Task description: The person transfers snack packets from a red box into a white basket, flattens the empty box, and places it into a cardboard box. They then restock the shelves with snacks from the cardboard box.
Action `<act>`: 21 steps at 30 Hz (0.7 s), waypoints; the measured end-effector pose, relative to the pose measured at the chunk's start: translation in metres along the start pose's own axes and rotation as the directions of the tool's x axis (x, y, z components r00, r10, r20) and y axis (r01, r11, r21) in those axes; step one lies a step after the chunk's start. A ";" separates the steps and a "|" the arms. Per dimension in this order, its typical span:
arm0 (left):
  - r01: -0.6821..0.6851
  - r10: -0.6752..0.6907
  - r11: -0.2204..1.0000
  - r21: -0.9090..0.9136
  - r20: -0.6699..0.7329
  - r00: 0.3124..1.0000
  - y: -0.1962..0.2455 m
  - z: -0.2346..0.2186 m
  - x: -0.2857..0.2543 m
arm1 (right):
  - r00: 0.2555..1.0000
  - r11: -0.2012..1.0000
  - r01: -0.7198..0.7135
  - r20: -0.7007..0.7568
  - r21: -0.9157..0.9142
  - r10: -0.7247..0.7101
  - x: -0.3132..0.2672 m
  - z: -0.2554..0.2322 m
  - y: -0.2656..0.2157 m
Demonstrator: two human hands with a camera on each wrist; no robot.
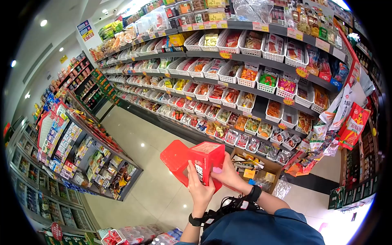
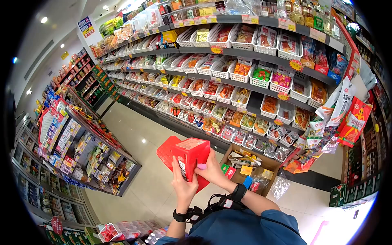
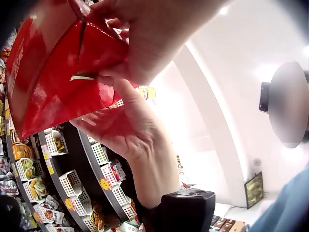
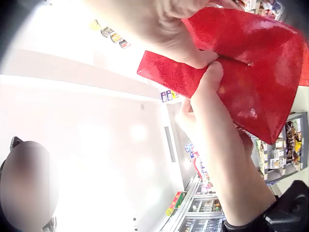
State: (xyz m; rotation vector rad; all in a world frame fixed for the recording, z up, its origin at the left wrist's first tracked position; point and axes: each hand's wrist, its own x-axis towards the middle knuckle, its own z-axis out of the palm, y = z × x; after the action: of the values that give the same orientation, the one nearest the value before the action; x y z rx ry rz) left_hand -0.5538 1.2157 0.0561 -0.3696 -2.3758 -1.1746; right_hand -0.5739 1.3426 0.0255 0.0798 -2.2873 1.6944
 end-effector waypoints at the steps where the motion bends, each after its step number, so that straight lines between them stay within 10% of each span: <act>1: -0.003 0.003 1.000 0.010 -0.011 1.000 -0.001 0.000 0.000 | 0.999 1.000 0.022 -0.024 0.016 -0.021 -0.001 0.003 0.004; 6: -0.044 0.048 0.995 0.094 -0.044 0.998 -0.001 0.001 0.003 | 0.985 0.995 0.063 -0.156 -0.082 -0.075 0.002 0.013 -0.008; 9: -0.058 0.067 0.991 0.122 -0.069 0.995 -0.007 0.003 0.005 | 0.987 0.957 -0.156 -0.075 -0.245 0.142 0.005 0.014 -0.021; 15: 0.062 -0.061 0.995 -0.078 0.023 0.998 -0.022 -0.010 0.007 | 0.990 0.983 0.086 0.123 -0.164 -0.066 0.012 -0.002 -0.012; 21: 0.071 -0.059 0.993 -0.095 0.122 0.991 -0.030 -0.014 0.009 | 0.969 0.984 0.021 0.247 -0.174 0.023 0.008 -0.010 -0.003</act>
State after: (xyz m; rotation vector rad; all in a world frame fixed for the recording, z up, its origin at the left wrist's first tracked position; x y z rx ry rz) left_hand -0.5706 1.1869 0.0474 -0.4078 -2.4533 -1.3383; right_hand -0.5793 1.3523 0.0327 0.2672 -2.6086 1.5503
